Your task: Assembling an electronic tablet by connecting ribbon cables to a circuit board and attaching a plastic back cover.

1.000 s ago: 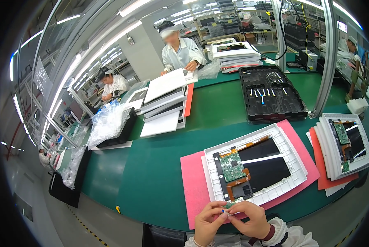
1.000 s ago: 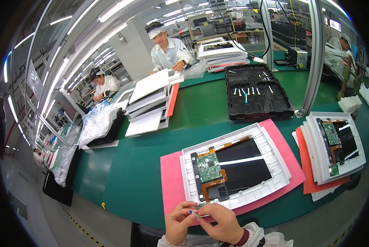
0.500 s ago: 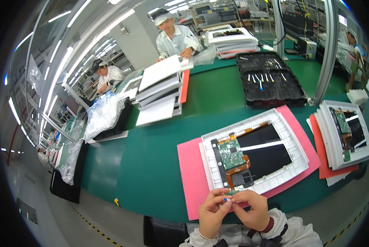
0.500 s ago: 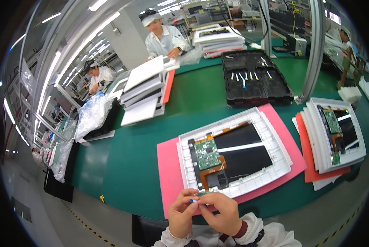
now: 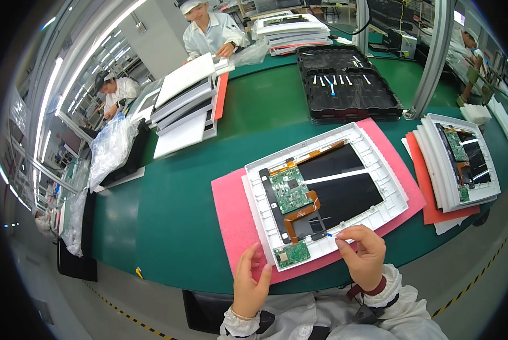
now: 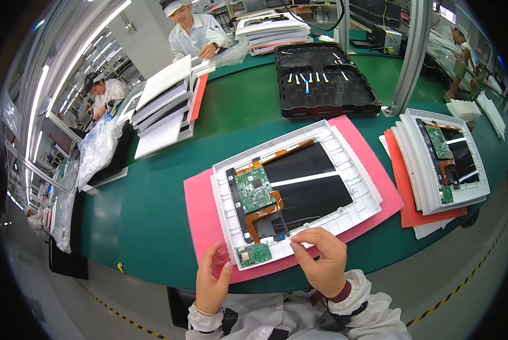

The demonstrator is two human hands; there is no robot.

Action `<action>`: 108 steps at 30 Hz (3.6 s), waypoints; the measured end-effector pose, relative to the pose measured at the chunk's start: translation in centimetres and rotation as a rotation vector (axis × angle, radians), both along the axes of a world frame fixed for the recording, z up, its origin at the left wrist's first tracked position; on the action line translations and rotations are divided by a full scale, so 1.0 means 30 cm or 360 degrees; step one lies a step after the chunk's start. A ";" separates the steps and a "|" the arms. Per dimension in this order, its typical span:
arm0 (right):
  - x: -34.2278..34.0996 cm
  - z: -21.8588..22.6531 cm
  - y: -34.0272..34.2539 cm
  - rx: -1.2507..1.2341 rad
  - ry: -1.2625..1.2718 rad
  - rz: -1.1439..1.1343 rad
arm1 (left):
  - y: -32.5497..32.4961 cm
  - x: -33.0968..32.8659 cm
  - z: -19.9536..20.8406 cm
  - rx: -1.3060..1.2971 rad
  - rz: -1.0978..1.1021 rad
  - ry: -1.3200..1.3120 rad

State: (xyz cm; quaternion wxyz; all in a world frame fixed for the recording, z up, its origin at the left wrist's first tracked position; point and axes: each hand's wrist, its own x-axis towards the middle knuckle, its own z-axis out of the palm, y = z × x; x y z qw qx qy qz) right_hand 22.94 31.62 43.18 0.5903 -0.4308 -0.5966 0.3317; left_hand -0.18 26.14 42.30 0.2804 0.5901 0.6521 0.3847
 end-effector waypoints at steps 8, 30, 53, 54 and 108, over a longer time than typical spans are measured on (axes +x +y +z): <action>0.010 -0.017 0.011 -0.0112 0.0001 -0.0020 | 0.036 0.010 -0.002 -0.0126 0.0069 -0.0532; -0.015 -0.012 0.026 0.0104 -0.0202 -0.0077 | 0.249 -0.014 0.061 -0.0318 0.0054 0.0343; 0.001 0.004 0.027 0.0358 -0.0621 -0.0171 | 0.050 0.035 0.185 -0.0604 -0.0257 0.0247; -0.001 0.001 0.028 0.0370 -0.0648 -0.0158 | 0.048 0.008 0.202 -0.0598 -0.0368 0.0355; -0.146 0.006 0.091 0.0112 -0.1484 -0.0269 | 0.423 -0.016 0.056 0.0439 -0.1607 0.0711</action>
